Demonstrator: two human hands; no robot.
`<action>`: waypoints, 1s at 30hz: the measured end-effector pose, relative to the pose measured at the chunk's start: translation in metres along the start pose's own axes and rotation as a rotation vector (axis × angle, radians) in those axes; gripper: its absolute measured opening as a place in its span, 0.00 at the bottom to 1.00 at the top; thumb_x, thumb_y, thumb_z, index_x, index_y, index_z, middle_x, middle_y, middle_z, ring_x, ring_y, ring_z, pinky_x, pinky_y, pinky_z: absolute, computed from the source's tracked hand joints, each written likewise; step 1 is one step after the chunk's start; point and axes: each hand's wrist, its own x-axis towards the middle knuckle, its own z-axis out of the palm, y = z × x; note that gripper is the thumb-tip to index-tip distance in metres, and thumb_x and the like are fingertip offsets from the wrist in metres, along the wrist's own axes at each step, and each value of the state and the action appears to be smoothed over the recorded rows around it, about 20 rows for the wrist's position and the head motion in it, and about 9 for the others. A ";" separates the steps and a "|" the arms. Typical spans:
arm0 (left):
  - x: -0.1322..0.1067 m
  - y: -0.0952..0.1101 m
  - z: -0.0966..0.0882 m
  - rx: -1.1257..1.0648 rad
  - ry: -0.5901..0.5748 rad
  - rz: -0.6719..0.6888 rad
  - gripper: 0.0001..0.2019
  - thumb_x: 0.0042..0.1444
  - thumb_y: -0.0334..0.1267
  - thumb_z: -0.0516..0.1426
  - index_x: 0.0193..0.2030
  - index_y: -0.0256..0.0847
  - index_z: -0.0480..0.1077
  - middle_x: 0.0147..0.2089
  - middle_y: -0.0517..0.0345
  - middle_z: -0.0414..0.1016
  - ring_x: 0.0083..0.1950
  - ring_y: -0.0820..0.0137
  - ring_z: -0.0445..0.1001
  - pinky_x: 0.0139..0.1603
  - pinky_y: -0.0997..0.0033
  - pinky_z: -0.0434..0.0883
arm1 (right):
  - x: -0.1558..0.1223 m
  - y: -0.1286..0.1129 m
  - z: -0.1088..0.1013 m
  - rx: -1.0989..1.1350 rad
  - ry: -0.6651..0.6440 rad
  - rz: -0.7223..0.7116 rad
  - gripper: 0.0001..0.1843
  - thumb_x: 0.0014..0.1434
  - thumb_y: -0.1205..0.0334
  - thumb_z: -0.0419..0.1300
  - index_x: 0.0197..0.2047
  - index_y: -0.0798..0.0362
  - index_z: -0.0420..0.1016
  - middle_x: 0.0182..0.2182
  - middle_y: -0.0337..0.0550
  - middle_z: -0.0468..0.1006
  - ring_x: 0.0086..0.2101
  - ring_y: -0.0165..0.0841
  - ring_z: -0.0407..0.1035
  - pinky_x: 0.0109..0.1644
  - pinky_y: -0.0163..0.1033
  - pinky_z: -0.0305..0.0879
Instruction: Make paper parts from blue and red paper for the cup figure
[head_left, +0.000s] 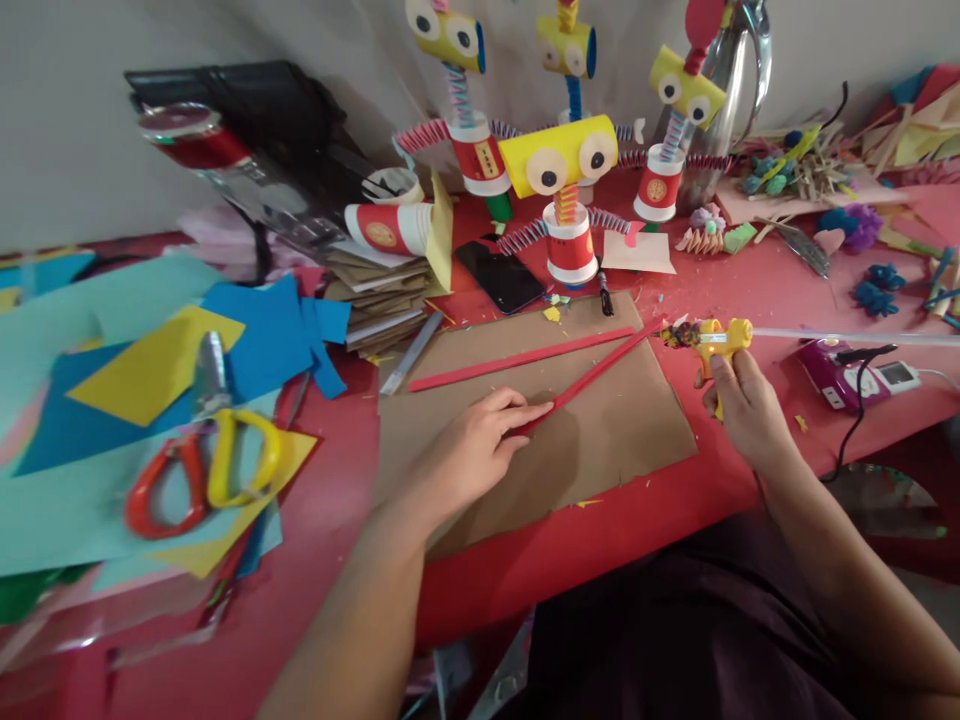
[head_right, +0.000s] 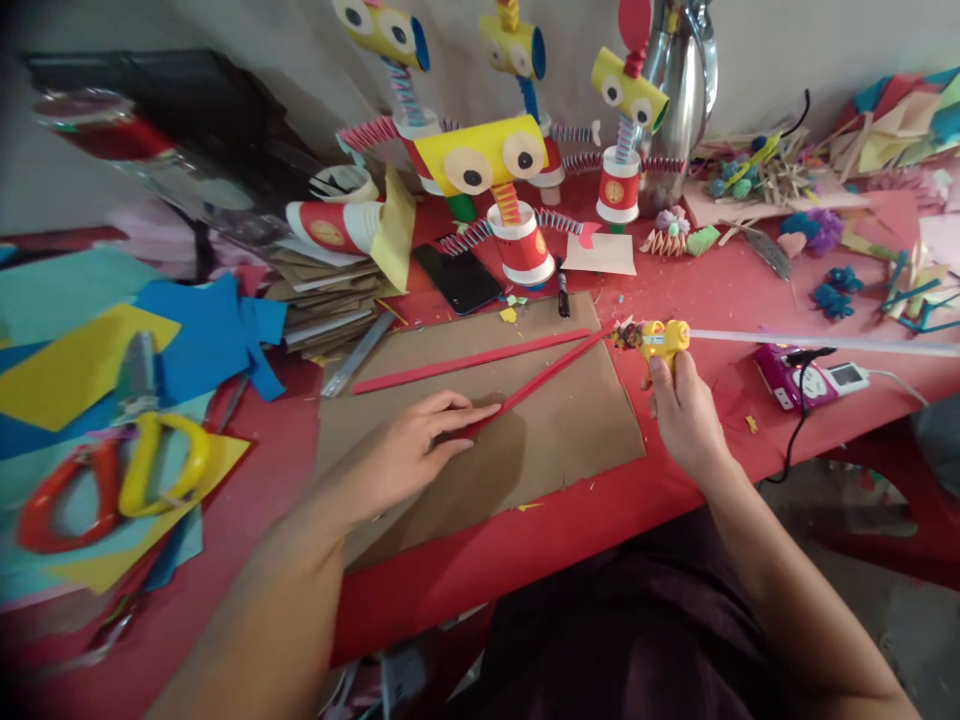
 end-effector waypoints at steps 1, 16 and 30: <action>0.000 0.001 -0.001 0.001 0.001 0.000 0.23 0.60 0.28 0.52 0.61 0.48 0.72 0.48 0.55 0.74 0.46 0.67 0.75 0.49 0.64 0.74 | -0.006 -0.003 0.003 -0.007 -0.026 0.002 0.19 0.66 0.40 0.48 0.32 0.46 0.58 0.20 0.32 0.68 0.19 0.28 0.62 0.25 0.36 0.56; -0.001 0.006 -0.002 0.009 0.009 0.004 0.22 0.59 0.26 0.55 0.59 0.43 0.73 0.48 0.55 0.76 0.46 0.66 0.75 0.51 0.63 0.73 | -0.048 -0.030 0.046 -0.135 -0.386 -0.167 0.13 0.66 0.49 0.42 0.36 0.47 0.57 0.23 0.38 0.69 0.23 0.34 0.64 0.28 0.38 0.56; 0.000 0.006 -0.002 0.036 0.007 0.000 0.22 0.59 0.25 0.55 0.59 0.42 0.73 0.48 0.54 0.76 0.46 0.66 0.76 0.51 0.63 0.74 | -0.039 -0.030 0.037 -0.207 -0.355 -0.231 0.12 0.65 0.50 0.43 0.38 0.48 0.57 0.22 0.38 0.69 0.21 0.34 0.64 0.27 0.38 0.55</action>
